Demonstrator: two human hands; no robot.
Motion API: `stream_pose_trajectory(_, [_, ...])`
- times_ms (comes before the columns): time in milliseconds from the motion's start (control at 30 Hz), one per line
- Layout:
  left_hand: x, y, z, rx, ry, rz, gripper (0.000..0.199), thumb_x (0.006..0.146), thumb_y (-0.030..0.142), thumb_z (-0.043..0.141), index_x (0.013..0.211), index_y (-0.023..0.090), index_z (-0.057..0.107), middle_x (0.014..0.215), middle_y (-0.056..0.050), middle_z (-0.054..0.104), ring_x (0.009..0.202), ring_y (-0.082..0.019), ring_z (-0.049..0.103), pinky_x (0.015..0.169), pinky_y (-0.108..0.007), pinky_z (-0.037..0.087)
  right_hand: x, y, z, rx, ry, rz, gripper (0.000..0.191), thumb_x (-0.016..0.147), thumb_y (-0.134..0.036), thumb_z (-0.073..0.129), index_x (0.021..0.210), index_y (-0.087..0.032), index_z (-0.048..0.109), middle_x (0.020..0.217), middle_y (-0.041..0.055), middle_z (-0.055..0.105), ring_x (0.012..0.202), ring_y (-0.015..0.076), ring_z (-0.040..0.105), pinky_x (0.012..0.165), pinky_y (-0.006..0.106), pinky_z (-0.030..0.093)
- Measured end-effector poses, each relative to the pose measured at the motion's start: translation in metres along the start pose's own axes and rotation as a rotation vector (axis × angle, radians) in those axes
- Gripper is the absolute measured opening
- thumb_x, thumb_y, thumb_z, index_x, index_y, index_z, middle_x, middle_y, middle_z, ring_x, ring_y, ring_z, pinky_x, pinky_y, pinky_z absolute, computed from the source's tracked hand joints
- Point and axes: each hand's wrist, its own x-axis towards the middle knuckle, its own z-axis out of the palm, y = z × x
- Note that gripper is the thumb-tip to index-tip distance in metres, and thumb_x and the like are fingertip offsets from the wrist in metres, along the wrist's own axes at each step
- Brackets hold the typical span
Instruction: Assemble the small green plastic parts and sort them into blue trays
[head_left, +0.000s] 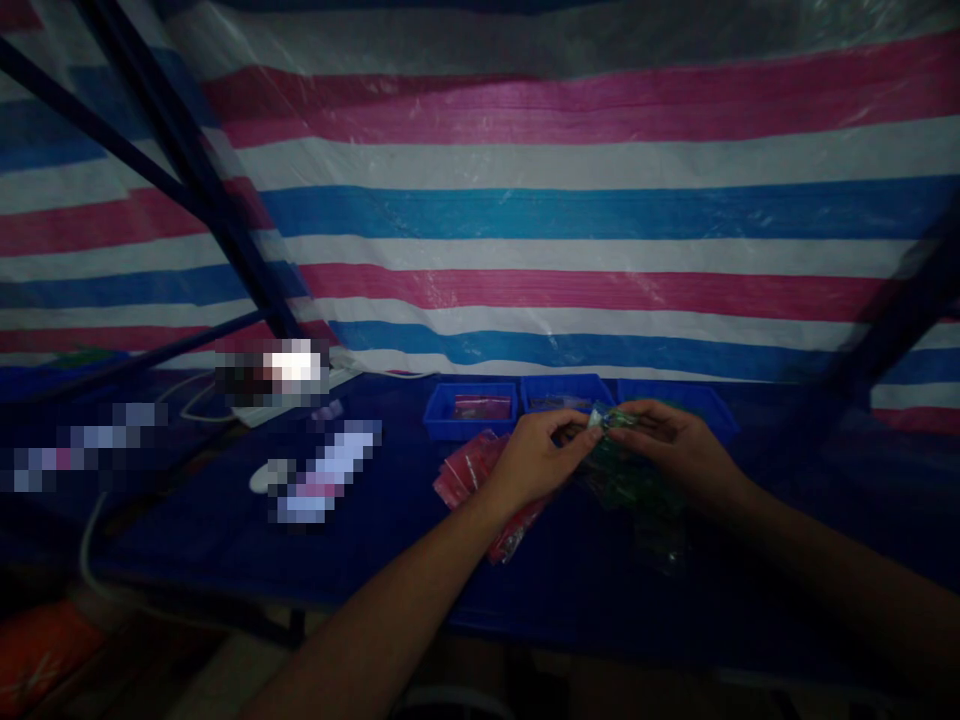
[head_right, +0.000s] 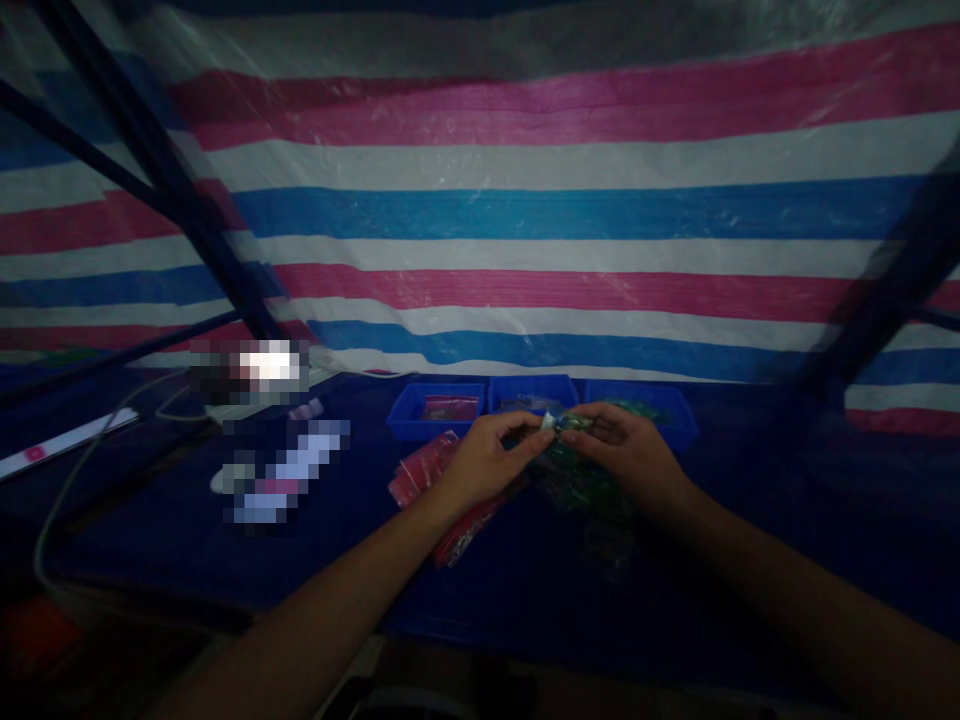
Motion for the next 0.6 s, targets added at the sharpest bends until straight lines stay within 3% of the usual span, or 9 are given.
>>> stream_pose_trajectory(333, [0.0004,-0.0042,0.0019,-0.033,0.038,-0.028,0.025,0.094,0.037,0.067,0.099,0.015,0.077,0.091,-0.006,0.076,0.075,-0.015,0.064,0.068,-0.027,0.048,0.0000,0.0036,-0.0024,-0.042,-0.023,-0.029,0.037,0.073,-0.038,0.092,0.103,-0.024,0.075,0.101,0.0048,0.082,0.087,0.0208,0.076,0.080,0.032,0.061])
stream_pose_trajectory(600, [0.0016,-0.0046,0.0029,-0.024,0.043,-0.045,0.028,0.095,0.042,0.066,0.102,0.017,0.076,0.093,-0.008,0.077,0.076,-0.017,0.067,0.070,-0.029,0.052,-0.0016,0.0006,-0.0009,-0.090,0.015,-0.037,0.040,0.072,-0.041,0.092,0.103,-0.023,0.073,0.102,0.0069,0.081,0.096,0.0262,0.076,0.087,0.039,0.061])
